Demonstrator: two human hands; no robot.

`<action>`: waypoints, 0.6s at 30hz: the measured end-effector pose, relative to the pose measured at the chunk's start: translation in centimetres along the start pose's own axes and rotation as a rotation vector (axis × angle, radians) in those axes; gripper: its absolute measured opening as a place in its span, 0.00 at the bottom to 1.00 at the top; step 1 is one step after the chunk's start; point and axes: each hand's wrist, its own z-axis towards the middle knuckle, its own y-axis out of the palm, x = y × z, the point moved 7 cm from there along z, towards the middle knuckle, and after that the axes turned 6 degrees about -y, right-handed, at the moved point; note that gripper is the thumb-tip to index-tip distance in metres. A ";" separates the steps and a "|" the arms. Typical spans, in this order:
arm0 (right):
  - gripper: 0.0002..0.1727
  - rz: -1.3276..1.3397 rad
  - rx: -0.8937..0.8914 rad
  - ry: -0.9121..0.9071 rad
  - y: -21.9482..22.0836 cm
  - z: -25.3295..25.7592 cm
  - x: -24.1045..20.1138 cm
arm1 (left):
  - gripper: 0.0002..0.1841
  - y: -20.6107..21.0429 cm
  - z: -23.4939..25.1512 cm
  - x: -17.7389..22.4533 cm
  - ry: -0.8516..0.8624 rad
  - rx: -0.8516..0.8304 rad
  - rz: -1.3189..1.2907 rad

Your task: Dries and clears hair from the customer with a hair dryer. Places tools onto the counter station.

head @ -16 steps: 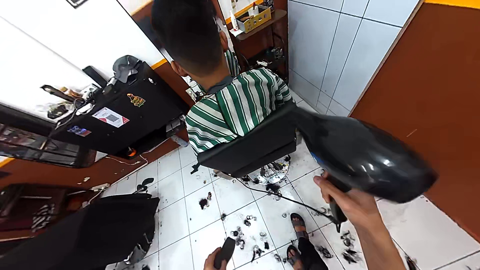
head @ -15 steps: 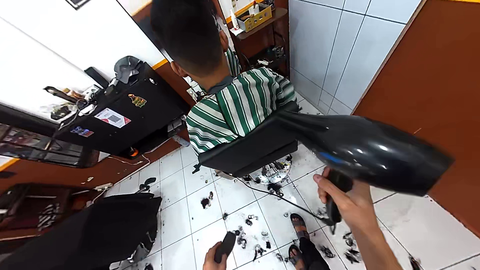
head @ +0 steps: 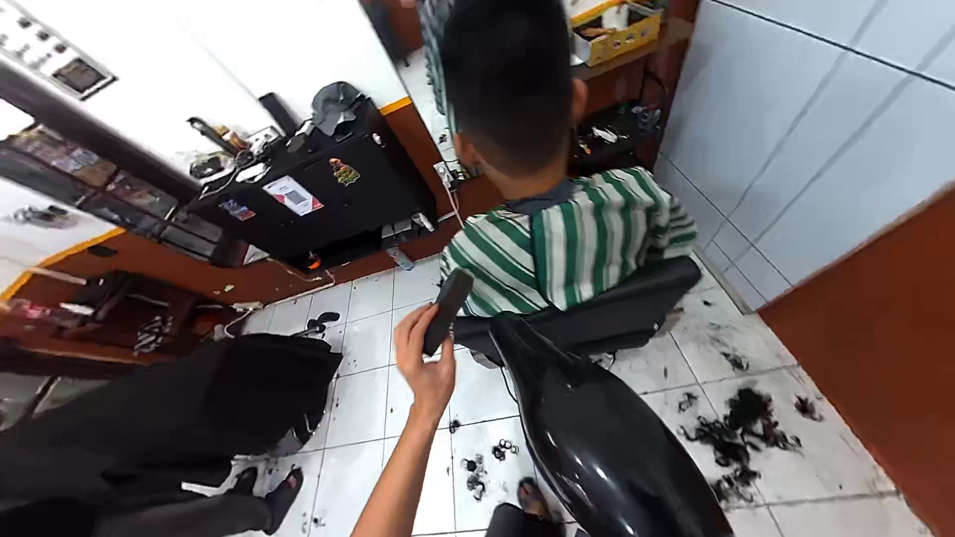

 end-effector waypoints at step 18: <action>0.25 -0.587 -0.517 -0.332 42.9 27.9 6.3 | 0.21 -11.5 4.7 -48.1 -0.853 -0.524 0.255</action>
